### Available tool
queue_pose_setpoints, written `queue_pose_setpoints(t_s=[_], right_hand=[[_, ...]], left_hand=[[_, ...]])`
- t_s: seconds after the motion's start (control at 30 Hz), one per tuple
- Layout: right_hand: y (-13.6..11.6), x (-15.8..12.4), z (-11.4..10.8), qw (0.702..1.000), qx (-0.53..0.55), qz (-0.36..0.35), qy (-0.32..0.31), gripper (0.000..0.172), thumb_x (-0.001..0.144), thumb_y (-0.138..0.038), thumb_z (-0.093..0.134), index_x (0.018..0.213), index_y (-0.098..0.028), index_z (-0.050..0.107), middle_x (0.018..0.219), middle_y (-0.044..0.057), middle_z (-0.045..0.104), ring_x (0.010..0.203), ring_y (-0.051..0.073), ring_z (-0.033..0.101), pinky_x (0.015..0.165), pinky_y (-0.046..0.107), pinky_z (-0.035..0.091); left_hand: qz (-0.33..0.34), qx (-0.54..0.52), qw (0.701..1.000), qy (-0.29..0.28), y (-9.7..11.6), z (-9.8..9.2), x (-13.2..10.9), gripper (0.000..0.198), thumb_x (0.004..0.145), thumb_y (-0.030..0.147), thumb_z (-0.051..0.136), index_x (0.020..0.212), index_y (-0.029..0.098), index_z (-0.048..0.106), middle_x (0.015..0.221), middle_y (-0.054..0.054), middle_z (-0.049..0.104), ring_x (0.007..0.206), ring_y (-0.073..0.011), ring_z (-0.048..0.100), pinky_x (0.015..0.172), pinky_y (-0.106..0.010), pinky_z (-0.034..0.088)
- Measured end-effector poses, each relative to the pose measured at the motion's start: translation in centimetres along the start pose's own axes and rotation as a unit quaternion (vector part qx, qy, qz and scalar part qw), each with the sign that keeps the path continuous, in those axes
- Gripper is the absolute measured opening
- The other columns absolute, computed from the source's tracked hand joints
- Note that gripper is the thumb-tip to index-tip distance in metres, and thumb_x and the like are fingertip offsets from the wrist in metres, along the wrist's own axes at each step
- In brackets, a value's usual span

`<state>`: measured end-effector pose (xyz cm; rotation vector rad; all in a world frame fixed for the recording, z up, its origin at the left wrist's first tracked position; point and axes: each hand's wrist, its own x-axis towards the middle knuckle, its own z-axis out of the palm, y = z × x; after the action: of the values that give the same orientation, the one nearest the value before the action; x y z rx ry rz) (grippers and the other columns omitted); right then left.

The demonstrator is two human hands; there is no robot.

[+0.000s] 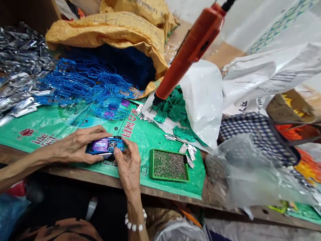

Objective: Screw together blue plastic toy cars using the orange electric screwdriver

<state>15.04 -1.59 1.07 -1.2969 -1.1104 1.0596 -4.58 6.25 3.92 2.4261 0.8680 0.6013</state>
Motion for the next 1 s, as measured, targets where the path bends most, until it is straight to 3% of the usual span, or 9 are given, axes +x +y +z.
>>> queue_pose_setpoints(t_s=[0.07, 0.2, 0.3, 0.37, 0.5, 0.77, 1.0], right_hand=[[0.0, -0.2, -0.4, 1.000, -0.002, -0.026, -0.009, 0.046, 0.088, -0.039, 0.070, 0.130, -0.023, 0.068, 0.122, 0.010, 0.064, 0.079, 0.012, 0.064, 0.065, 0.024, 0.059], [-0.5, -1.1, -1.9, 0.994, -0.055, -0.086, -0.028, 0.057, 0.082, -0.031, 0.077, 0.138, -0.030, 0.064, 0.132, 0.009, 0.061, 0.106, 0.019, 0.066, 0.084, 0.032, 0.061], [-1.1, -1.8, -3.0, 0.963, -0.192, -0.188, -0.028, 0.062, 0.084, -0.027, 0.078, 0.143, -0.033, 0.058, 0.151, 0.009, 0.050, 0.137, 0.027, 0.052, 0.109, 0.047, 0.052], [-1.5, -2.0, -3.5, 0.935, -0.237, -0.258, -0.054, 0.055, 0.089, -0.027, 0.074, 0.142, -0.033, 0.058, 0.149, 0.009, 0.054, 0.139, 0.026, 0.051, 0.115, 0.051, 0.046], [-1.9, -2.0, -4.2, 0.913, -0.235, -0.323, -0.083, 0.043, 0.093, -0.021, 0.070, 0.135, -0.028, 0.060, 0.129, 0.007, 0.070, 0.126, 0.022, 0.061, 0.112, 0.047, 0.049], [-1.4, -2.4, -4.4, 0.914, -0.238, -0.327, -0.042, 0.040, 0.092, -0.019, 0.071, 0.129, -0.029, 0.064, 0.124, 0.008, 0.072, 0.119, 0.023, 0.066, 0.103, 0.047, 0.055], [-1.2, -2.6, -4.7, 0.913, -0.233, -0.331, -0.045, 0.040, 0.088, -0.013, 0.074, 0.125, -0.026, 0.066, 0.122, 0.009, 0.071, 0.116, 0.023, 0.067, 0.099, 0.043, 0.058]], left_hand=[[-0.034, -0.012, 0.999, -0.010, 0.5, -0.6, 0.3, 0.049, 0.081, 0.043, 0.068, 0.123, 0.017, 0.071, 0.102, -0.007, 0.066, 0.092, -0.0237, 0.066, 0.083, -0.032, 0.053], [-0.148, -0.099, 0.982, -0.070, 1.1, -1.7, 1.1, 0.055, 0.078, 0.047, 0.072, 0.126, 0.020, 0.071, 0.105, -0.004, 0.072, 0.094, -0.0260, 0.069, 0.081, -0.032, 0.055], [-0.174, -0.176, 0.961, -0.123, 1.5, -1.8, 1.7, 0.057, 0.078, 0.047, 0.073, 0.130, 0.025, 0.069, 0.111, -0.003, 0.076, 0.096, -0.0259, 0.072, 0.080, -0.031, 0.057], [-0.176, -0.245, 0.942, -0.149, 2.0, -1.3, 2.3, 0.058, 0.076, 0.044, 0.076, 0.131, 0.027, 0.067, 0.115, -0.003, 0.076, 0.103, -0.0263, 0.072, 0.086, -0.031, 0.057], [-0.189, -0.317, 0.913, -0.172, 2.8, -0.3, 3.3, 0.056, 0.073, 0.042, 0.077, 0.124, 0.023, 0.066, 0.109, -0.005, 0.076, 0.100, -0.0268, 0.072, 0.081, -0.031, 0.057], [-0.168, -0.345, 0.904, -0.189, 2.1, 0.7, 3.7, 0.047, 0.075, 0.044, 0.078, 0.115, 0.020, 0.070, 0.104, -0.003, 0.074, 0.093, -0.0235, 0.067, 0.079, -0.030, 0.049], [-0.160, -0.376, 0.893, -0.188, 2.3, 0.9, 3.7, 0.046, 0.072, 0.045, 0.080, 0.109, 0.020, 0.073, 0.094, -0.001, 0.071, 0.086, -0.0217, 0.063, 0.073, -0.028, 0.045]])
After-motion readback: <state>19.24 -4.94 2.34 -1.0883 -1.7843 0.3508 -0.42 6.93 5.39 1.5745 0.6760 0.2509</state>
